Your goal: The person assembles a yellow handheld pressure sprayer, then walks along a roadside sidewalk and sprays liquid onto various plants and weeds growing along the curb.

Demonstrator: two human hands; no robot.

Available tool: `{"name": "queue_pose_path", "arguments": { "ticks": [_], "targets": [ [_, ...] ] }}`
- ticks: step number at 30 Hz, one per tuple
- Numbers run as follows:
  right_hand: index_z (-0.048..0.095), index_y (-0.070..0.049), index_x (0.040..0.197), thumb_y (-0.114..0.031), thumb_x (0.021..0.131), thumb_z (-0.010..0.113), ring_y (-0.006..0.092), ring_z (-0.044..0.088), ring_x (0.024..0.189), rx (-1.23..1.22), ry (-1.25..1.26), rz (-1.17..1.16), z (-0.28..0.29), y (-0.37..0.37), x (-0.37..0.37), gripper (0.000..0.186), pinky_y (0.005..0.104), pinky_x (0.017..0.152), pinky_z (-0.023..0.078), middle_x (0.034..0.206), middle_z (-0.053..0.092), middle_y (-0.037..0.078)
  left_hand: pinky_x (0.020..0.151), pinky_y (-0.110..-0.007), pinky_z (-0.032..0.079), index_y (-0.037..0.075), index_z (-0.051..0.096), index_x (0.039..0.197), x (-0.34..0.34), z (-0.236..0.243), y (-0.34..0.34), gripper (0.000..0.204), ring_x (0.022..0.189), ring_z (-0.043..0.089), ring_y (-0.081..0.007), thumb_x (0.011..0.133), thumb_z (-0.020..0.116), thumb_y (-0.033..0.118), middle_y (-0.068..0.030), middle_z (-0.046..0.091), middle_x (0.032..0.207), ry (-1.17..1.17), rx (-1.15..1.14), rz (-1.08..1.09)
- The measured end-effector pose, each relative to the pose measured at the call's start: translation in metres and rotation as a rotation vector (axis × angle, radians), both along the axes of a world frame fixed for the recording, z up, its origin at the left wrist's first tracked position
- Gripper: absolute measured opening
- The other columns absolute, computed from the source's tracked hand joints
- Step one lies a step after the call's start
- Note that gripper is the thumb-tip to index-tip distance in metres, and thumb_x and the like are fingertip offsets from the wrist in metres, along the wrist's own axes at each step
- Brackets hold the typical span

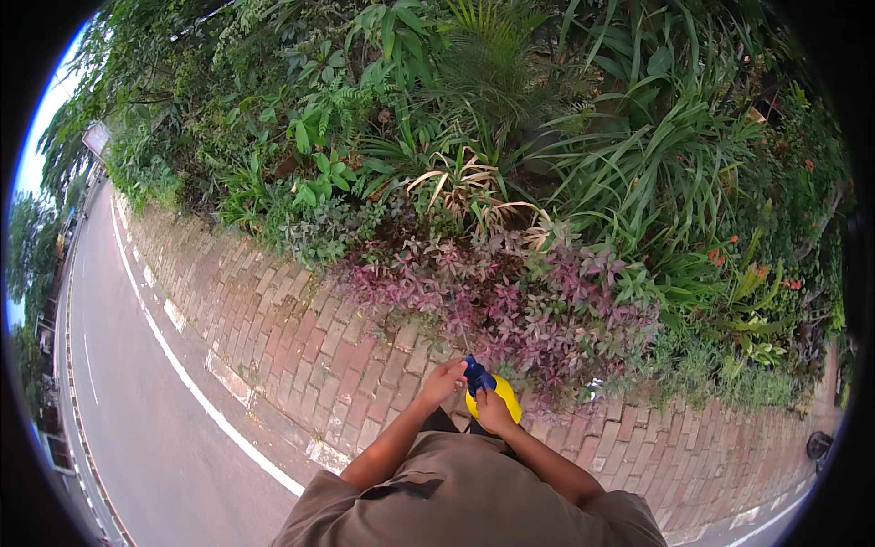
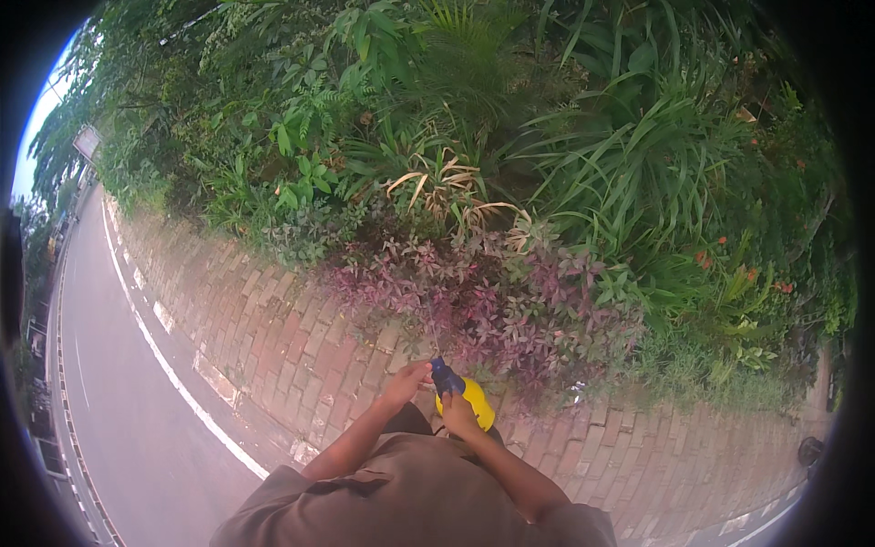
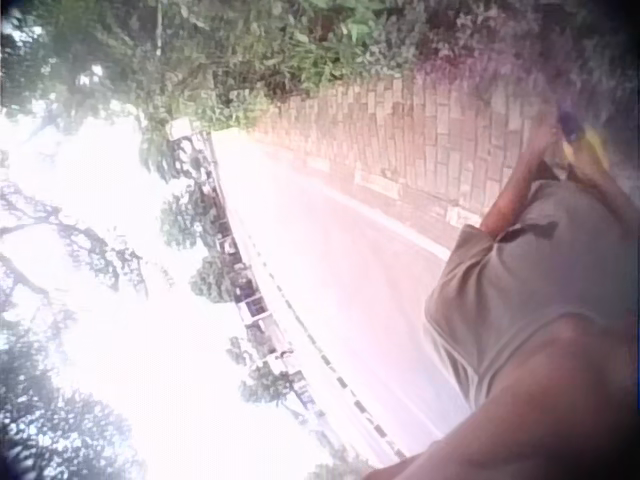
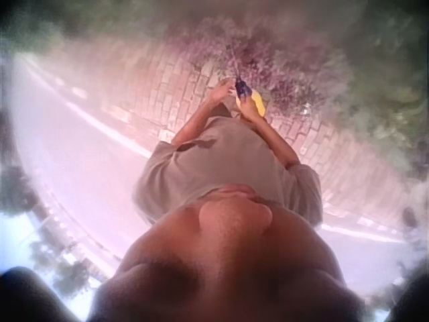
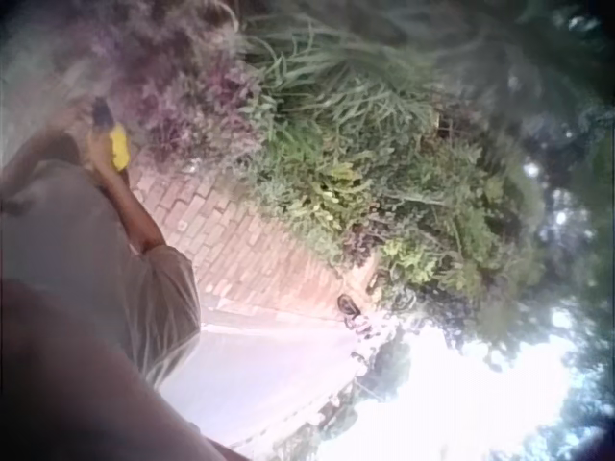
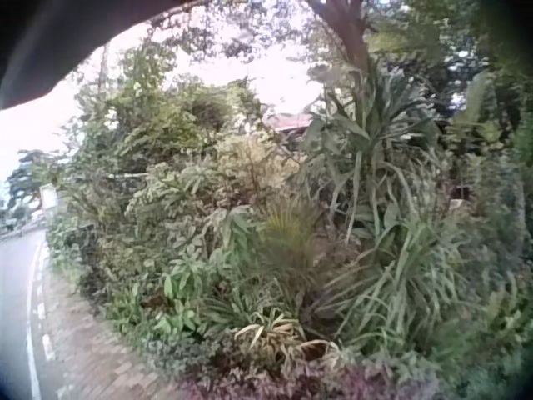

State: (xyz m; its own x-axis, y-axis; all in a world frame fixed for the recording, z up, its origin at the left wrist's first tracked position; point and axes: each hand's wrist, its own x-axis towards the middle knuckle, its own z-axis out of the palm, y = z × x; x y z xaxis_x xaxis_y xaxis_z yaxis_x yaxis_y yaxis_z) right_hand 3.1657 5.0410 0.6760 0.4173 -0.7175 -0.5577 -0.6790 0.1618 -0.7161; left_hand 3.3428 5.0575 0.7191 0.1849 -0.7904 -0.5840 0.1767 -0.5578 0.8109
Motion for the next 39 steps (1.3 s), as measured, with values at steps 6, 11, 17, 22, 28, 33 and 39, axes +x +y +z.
{"name": "queue_pose_path", "arguments": {
  "ticks": [6, 11, 17, 22, 28, 33, 39],
  "targets": [
    [0.063, 0.0, 0.099, -0.055, 0.092, 0.056, 0.0178, 0.062, 0.066, 0.03, -0.086, 0.005, -0.02, -0.013, -0.053, 0.057, 0.0339, 0.062, 0.048, 0.072, 0.063, 0.006, 0.069, -0.027, 0.048, 0.004, 0.072, 0.107, -0.036, 0.035, -0.035, 0.044, 0.074, 0.06, -0.0134, 0.092, 0.061, 0.045, -0.0061, 0.067, 0.083, -0.245, -0.071, -0.161],
    [0.063, -0.006, 0.083, -0.042, 0.077, 0.081, 0.0108, 0.057, 0.054, -0.188, -0.48, 0.037, 0.055, -0.02, -0.07, 0.04, 0.0262, 0.054, 0.047, 0.064, 0.06, 0.0, 0.068, -0.036, 0.051, 0.006, 0.075, 0.077, -0.06, 0.107, -0.058, 0.053, 0.065, 0.066, -0.0233, 0.088, 0.059, 0.055, -0.0143, 0.066, 0.065, -0.478, -0.183, -0.087],
    [0.063, -0.006, 0.081, -0.02, 0.079, 0.077, 0.0102, 0.056, 0.052, -0.018, -0.33, 0.147, 0.056, -0.013, -0.1, 0.02, 0.0272, 0.051, 0.045, 0.062, 0.06, 0.0, 0.057, -0.038, 0.048, 0.006, 0.074, 0.081, -0.08, 0.265, 0.0, 0.051, 0.054, 0.059, -0.022, 0.093, 0.054, 0.051, -0.0089, 0.058, 0.056, -0.673, -0.245, 0.03],
    [0.061, -0.007, 0.067, -0.019, 0.077, 0.072, 0.0105, 0.056, 0.051, 0.045, -0.182, 0.286, 0.088, 0.033, -0.132, 0.02, 0.0276, 0.05, 0.044, 0.059, 0.06, 0.001, 0.065, -0.045, 0.051, 0.004, 0.072, 0.079, -0.124, 0.257, 0.049, 0.051, 0.071, 0.065, -0.0325, 0.092, 0.054, 0.05, -0.0155, 0.066, 0.072, -1.154, -0.352, 0.203],
    [0.061, -0.007, 0.068, -0.019, 0.076, 0.071, 0.0112, 0.055, 0.05, 0.056, -0.109, 0.387, 0.049, 0.055, -0.183, 0.018, 0.0283, 0.05, 0.044, 0.058, 0.059, 0.002, 0.076, -0.047, 0.052, 0.007, 0.073, 0.082, -0.177, 0.235, 0.075, 0.048, 0.084, 0.066, -0.0351, 0.089, 0.058, 0.053, -0.0153, 0.069, 0.083, -1.233, -0.012, -0.197],
    [0.064, -0.002, 0.082, -0.016, 0.075, 0.07, 0.0141, 0.059, 0.059, 0.059, -0.064, 0.389, 0.065, 0.071, -0.218, 0.017, 0.0295, 0.056, 0.046, 0.068, 0.062, 0.004, 0.085, -0.043, 0.05, 0.007, 0.075, 0.083, -0.23, 0.151, 0.098, 0.049, 0.102, 0.064, -0.031, 0.084, 0.063, 0.054, -0.0103, 0.072, 0.094, -0.979, -0.033, -0.374],
    [0.068, 0.005, 0.09, -0.029, 0.077, 0.071, 0.0278, 0.07, 0.075, 0.018, -0.003, 0.343, 0.074, 0.061, -0.271, 0.037, 0.039, 0.07, 0.052, 0.079, 0.07, 0.015, 0.096, -0.047, 0.042, 0.008, 0.072, 0.096, -0.303, 0.105, 0.071, 0.046, 0.113, 0.055, -0.0296, 0.084, 0.063, 0.051, -0.011, 0.065, 0.112, -1.079, -0.215, -0.268]
  ]
}}
